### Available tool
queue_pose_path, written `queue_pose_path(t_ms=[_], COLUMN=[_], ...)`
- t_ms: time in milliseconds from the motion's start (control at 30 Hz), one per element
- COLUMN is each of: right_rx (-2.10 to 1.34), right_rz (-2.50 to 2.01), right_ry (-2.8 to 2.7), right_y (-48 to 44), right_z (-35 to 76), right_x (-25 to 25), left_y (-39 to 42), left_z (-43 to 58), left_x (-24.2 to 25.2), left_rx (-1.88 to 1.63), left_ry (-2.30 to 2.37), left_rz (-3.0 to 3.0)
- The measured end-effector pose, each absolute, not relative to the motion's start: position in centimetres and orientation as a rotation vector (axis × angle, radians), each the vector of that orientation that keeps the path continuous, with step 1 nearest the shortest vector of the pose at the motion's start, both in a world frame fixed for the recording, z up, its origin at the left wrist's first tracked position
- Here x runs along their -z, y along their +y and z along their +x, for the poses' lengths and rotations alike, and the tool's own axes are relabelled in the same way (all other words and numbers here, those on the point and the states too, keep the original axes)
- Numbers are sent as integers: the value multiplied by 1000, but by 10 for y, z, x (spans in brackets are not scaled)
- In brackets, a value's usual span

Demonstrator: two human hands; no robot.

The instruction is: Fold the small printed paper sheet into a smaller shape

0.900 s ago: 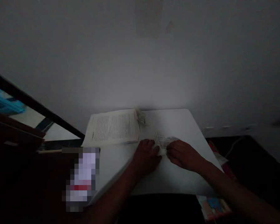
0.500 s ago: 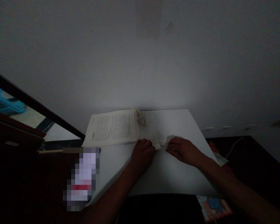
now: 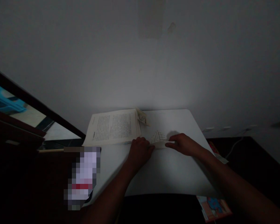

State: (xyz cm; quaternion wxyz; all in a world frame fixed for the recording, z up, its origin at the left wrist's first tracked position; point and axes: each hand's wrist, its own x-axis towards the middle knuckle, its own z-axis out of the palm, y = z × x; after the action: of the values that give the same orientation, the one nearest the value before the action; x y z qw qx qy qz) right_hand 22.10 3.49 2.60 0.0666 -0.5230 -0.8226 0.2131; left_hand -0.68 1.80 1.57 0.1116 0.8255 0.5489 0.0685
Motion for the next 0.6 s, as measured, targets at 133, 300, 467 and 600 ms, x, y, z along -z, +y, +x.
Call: queue_pose_path(t_ms=[133,300,467,600], right_rx=[-679,-706,-721,-687], right_rz=[-1628,-1666,-1769,-1807], right_ry=[-2444,-2403,-2337,-2334], right_y=[37,39,42,42], right_z=[220,219,217,215], right_x=[-27,-24,-24,-25], left_y=[20,21,19,15], left_z=[-11,-13,-9,-8], left_x=[-12,-10,-15,-16], left_rx=[-200,-210,-221,-276], left_ry=[1659,1696,1747,1775], left_rz=[2360,2283,2194,2215])
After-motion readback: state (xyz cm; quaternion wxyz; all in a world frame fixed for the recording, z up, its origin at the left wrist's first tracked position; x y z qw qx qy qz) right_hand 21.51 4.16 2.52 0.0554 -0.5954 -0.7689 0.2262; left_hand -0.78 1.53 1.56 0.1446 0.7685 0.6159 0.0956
